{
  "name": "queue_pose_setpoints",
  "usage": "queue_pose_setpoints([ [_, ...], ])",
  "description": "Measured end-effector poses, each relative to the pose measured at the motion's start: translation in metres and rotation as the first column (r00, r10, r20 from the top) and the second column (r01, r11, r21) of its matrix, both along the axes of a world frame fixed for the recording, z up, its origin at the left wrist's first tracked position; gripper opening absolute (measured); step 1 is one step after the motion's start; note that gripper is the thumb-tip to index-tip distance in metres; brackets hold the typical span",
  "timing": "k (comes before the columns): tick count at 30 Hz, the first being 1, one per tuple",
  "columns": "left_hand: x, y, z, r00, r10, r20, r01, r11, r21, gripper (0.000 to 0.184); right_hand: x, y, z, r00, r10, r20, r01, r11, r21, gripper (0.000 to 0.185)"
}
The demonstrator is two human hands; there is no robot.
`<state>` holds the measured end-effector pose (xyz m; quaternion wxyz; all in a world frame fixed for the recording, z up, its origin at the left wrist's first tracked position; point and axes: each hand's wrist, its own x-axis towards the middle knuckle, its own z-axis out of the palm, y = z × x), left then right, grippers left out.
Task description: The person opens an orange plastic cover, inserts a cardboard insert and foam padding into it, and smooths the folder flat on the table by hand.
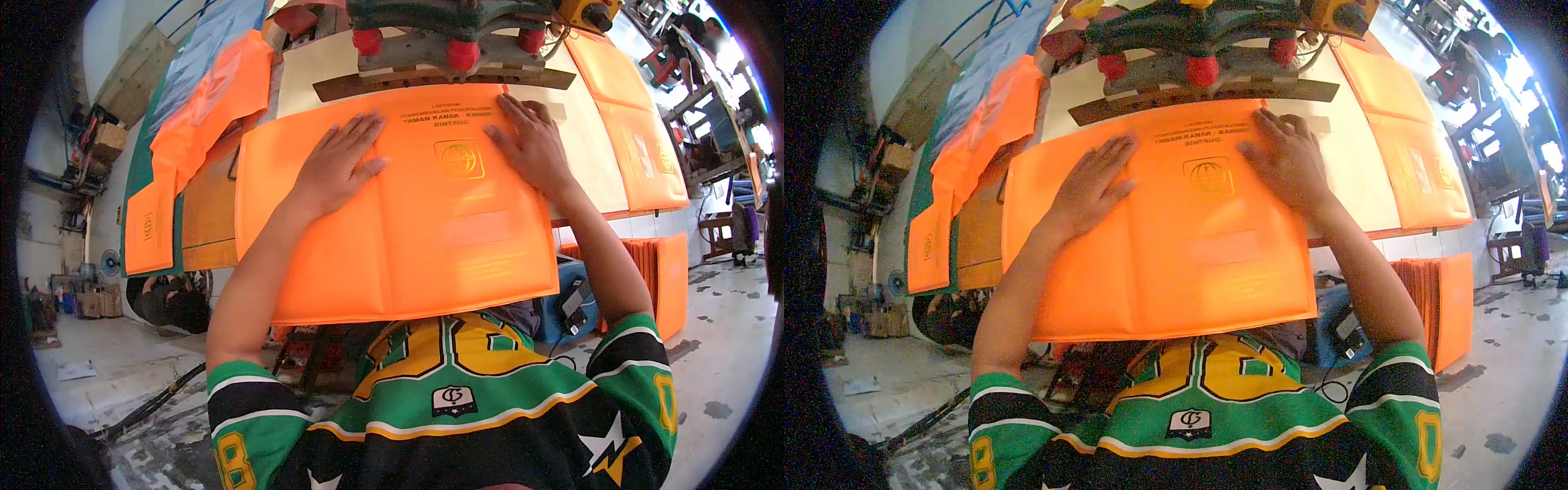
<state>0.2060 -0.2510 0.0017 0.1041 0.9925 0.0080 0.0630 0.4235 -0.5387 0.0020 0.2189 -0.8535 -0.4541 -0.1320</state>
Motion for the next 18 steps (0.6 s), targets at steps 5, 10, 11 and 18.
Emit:
queue_pose_setpoints([
  [5,-0.018,0.016,-0.003,1.000,0.020,-0.010,-0.020,1.000,0.021,0.070,-0.011,0.018,-0.004,1.000,0.022,0.012,-0.022,1.000,0.012,0.061],
  [10,-0.032,0.025,-0.001,0.998,0.054,-0.020,-0.053,0.998,0.023,0.069,-0.022,0.033,-0.003,0.999,0.019,0.044,-0.019,1.000,0.010,0.057],
  [11,-0.033,0.028,-0.002,0.999,0.044,-0.006,-0.044,0.999,0.028,0.069,-0.025,0.035,0.001,0.999,0.021,0.028,-0.022,0.999,0.027,0.054],
  [18,-0.034,0.041,-0.002,0.999,0.034,0.007,-0.034,0.999,0.015,0.069,-0.031,0.044,0.007,1.000,0.024,-0.020,-0.023,0.998,0.065,0.047],
])
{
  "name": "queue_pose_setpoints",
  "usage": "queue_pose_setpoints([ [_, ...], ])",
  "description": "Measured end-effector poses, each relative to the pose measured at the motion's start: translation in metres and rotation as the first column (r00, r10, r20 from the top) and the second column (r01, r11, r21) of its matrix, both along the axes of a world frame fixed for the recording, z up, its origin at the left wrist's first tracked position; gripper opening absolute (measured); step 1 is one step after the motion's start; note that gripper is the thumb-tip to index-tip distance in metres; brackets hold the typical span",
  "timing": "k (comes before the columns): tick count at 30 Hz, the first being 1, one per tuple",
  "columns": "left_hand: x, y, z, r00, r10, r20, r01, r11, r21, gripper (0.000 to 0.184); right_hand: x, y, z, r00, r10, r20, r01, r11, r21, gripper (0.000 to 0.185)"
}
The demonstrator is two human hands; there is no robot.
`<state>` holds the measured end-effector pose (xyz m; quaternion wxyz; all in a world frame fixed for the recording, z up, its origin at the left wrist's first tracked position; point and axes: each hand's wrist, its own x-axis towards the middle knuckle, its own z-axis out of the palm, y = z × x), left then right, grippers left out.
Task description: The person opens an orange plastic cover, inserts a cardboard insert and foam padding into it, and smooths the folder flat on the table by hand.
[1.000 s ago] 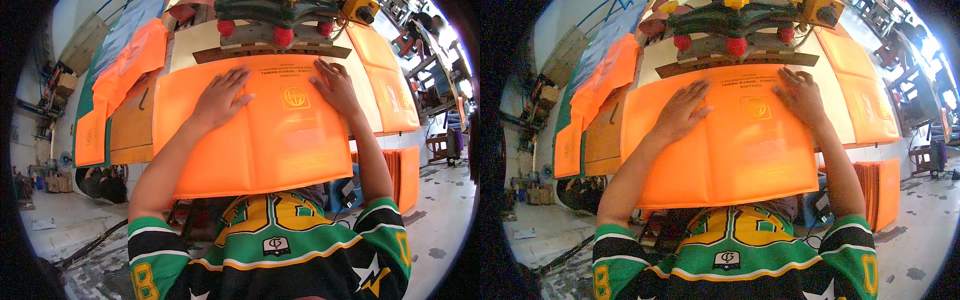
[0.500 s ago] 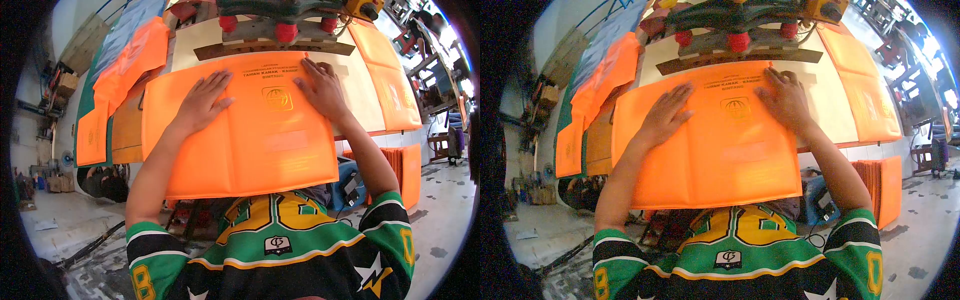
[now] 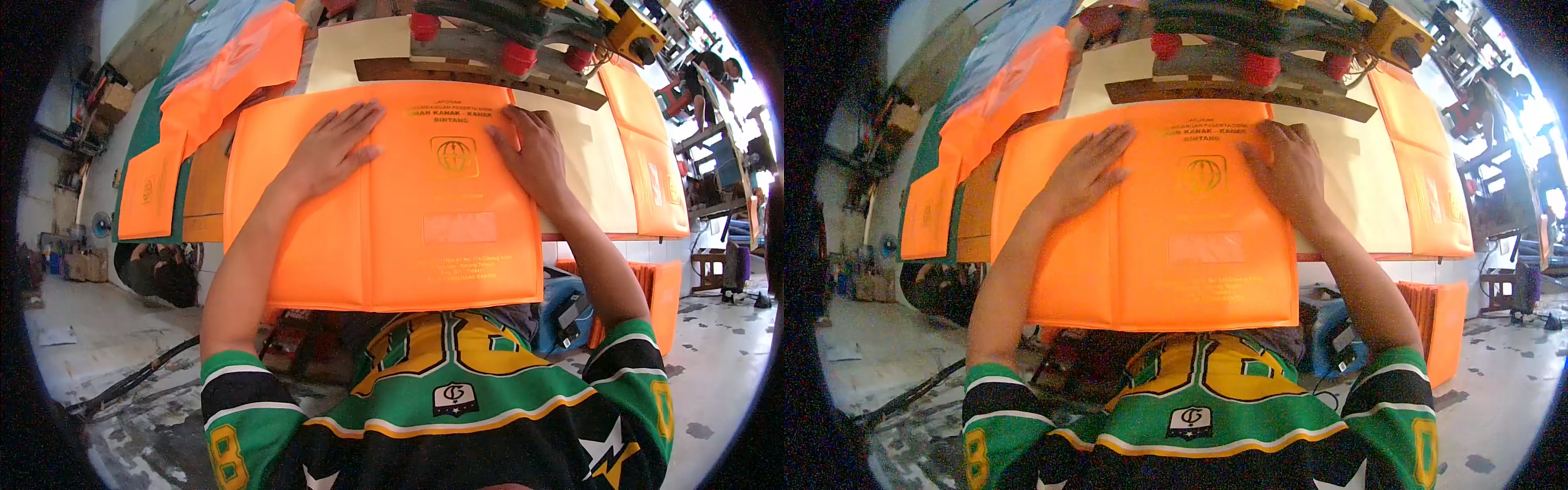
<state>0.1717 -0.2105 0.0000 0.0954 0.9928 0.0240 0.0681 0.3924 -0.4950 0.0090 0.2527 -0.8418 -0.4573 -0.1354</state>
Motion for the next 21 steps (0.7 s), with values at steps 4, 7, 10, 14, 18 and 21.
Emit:
queue_pose_setpoints([
  [4,-0.0032,0.0045,-0.0019,1.000,-0.005,0.029,0.005,0.999,0.034,0.068,-0.0037,0.0054,0.0017,1.000,0.024,0.018,-0.024,1.000,-0.006,0.046],
  [7,-0.0046,0.0019,-0.0001,0.999,0.004,0.044,-0.005,0.999,0.036,0.068,-0.0028,0.0054,-0.0005,1.000,-0.004,-0.005,0.004,1.000,-0.015,0.044],
  [10,-0.0030,-0.0002,-0.0010,0.998,0.017,0.052,-0.019,0.999,0.033,0.068,-0.0025,0.0030,-0.0031,1.000,0.006,0.003,-0.006,0.997,0.071,0.037],
  [14,-0.0012,-0.0005,-0.0003,0.998,0.022,0.055,-0.025,0.999,0.037,0.067,-0.0008,0.0010,-0.0054,0.999,0.004,0.034,-0.006,0.998,0.064,0.037],
  [18,-0.0004,0.0001,-0.0022,0.998,0.007,0.060,-0.011,0.998,0.057,0.065,0.0002,-0.0008,-0.0073,1.000,0.008,0.014,-0.009,0.998,0.058,0.038],
  [21,0.0020,-0.0036,0.0016,0.999,0.020,0.030,-0.022,0.998,0.067,0.064,-0.0004,-0.0021,-0.0041,0.998,0.033,0.056,-0.035,0.998,0.044,0.038],
])
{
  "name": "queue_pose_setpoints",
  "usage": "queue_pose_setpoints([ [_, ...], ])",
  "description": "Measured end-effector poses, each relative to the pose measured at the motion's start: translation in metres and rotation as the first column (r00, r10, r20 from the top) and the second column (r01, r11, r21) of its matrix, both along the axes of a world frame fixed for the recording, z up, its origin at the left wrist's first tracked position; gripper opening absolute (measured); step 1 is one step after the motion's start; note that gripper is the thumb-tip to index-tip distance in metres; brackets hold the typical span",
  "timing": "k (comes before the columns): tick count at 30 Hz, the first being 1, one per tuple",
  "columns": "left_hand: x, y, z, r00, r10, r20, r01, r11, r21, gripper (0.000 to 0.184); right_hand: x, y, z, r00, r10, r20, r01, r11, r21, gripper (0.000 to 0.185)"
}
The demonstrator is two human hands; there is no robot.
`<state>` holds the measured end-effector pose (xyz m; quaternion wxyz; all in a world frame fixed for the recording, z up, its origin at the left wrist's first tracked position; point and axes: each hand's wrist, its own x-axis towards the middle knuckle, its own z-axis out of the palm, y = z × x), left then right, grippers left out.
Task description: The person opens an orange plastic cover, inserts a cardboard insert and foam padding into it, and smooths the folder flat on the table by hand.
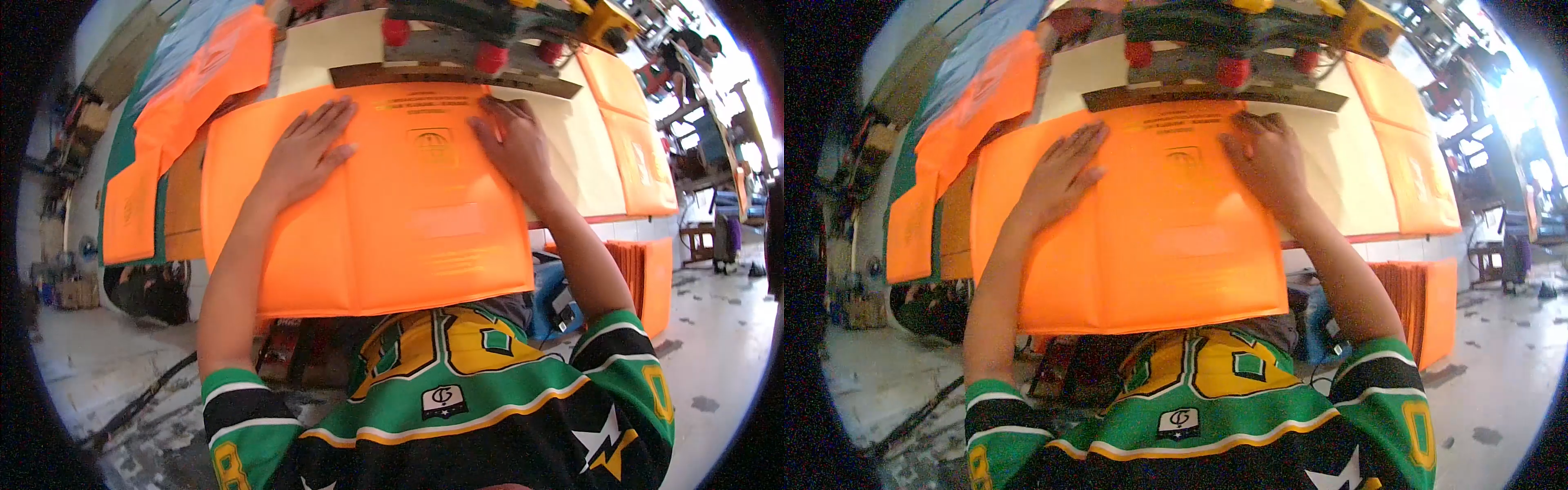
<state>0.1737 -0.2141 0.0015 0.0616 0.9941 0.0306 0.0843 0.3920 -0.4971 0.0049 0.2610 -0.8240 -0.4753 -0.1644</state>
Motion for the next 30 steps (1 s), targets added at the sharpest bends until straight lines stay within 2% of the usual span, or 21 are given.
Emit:
queue_pose_setpoints([
  [6,0.000,0.002,0.002,1.000,-0.012,0.000,0.012,1.000,-0.023,0.064,0.001,-0.002,-0.007,0.998,-0.029,-0.049,0.031,0.999,0.034,0.037],
  [12,0.001,0.003,0.001,1.000,-0.025,0.002,0.025,0.999,-0.033,0.064,0.001,-0.005,-0.010,0.999,-0.036,0.029,0.036,0.999,0.025,0.041],
  [17,0.003,0.006,0.002,0.999,-0.032,-0.032,0.032,0.999,-0.015,0.063,-0.006,-0.008,-0.002,0.998,-0.037,-0.056,0.034,0.998,-0.050,0.043],
  [30,0.002,0.007,0.011,0.994,-0.084,-0.066,0.078,0.993,-0.086,0.066,-0.018,-0.012,-0.009,0.998,-0.053,-0.027,0.054,0.998,0.038,0.036],
])
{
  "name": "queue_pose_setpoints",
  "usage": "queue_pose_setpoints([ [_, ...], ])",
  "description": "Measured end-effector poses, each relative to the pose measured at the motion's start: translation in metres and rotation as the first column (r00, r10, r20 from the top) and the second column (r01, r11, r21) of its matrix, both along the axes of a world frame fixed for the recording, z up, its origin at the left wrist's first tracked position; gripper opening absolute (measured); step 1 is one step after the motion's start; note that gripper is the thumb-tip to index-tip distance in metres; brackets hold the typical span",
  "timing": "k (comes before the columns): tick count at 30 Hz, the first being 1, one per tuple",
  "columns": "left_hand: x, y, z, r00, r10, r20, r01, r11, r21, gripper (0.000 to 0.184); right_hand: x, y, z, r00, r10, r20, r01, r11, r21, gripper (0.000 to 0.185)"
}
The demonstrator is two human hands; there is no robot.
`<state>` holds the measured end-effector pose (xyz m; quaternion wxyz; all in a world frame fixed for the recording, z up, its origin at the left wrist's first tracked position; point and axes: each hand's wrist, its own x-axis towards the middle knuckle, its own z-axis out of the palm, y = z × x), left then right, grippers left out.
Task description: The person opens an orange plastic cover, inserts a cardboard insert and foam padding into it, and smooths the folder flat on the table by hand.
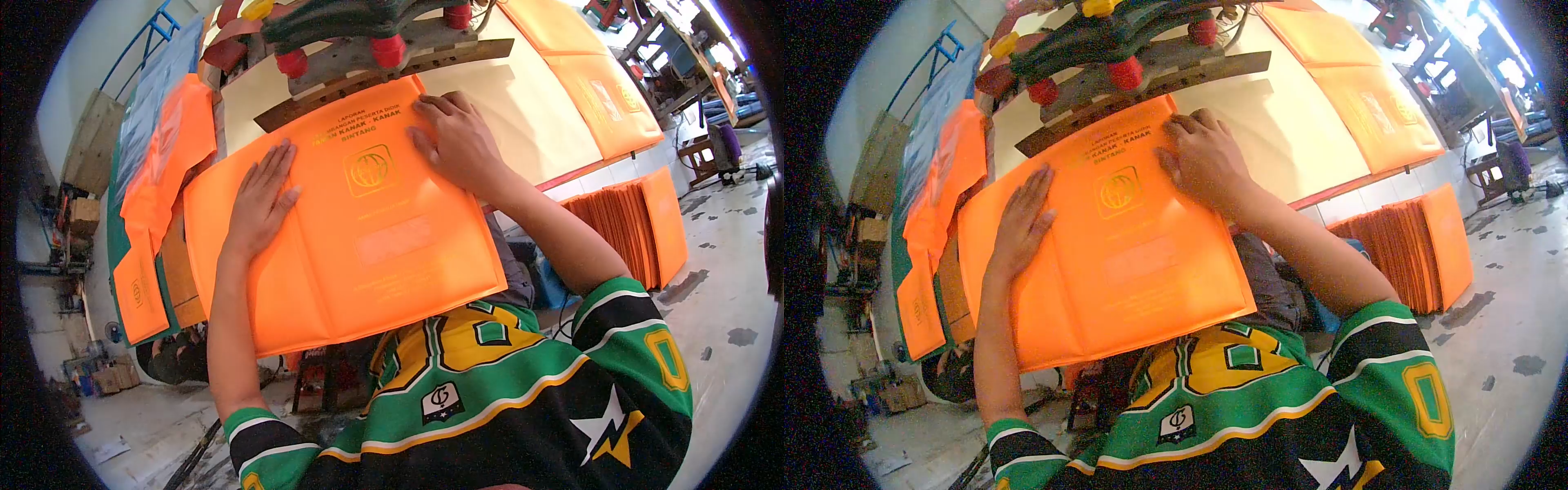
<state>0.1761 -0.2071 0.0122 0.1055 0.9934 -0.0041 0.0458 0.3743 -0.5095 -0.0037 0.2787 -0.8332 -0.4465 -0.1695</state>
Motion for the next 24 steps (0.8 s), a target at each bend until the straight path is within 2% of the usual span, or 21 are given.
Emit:
queue_pose_setpoints([
  [18,-0.0013,-0.0041,0.0014,0.999,-0.003,0.037,0.003,1.000,-0.001,0.064,0.0004,-0.0015,0.0037,1.000,0.002,-0.004,-0.002,1.000,-0.008,0.037],
  [24,-0.0036,-0.0072,0.0048,0.999,0.010,0.040,-0.010,1.000,0.004,0.062,-0.0018,-0.0028,0.0058,0.997,-0.001,-0.075,-0.001,1.000,-0.029,0.045],
])
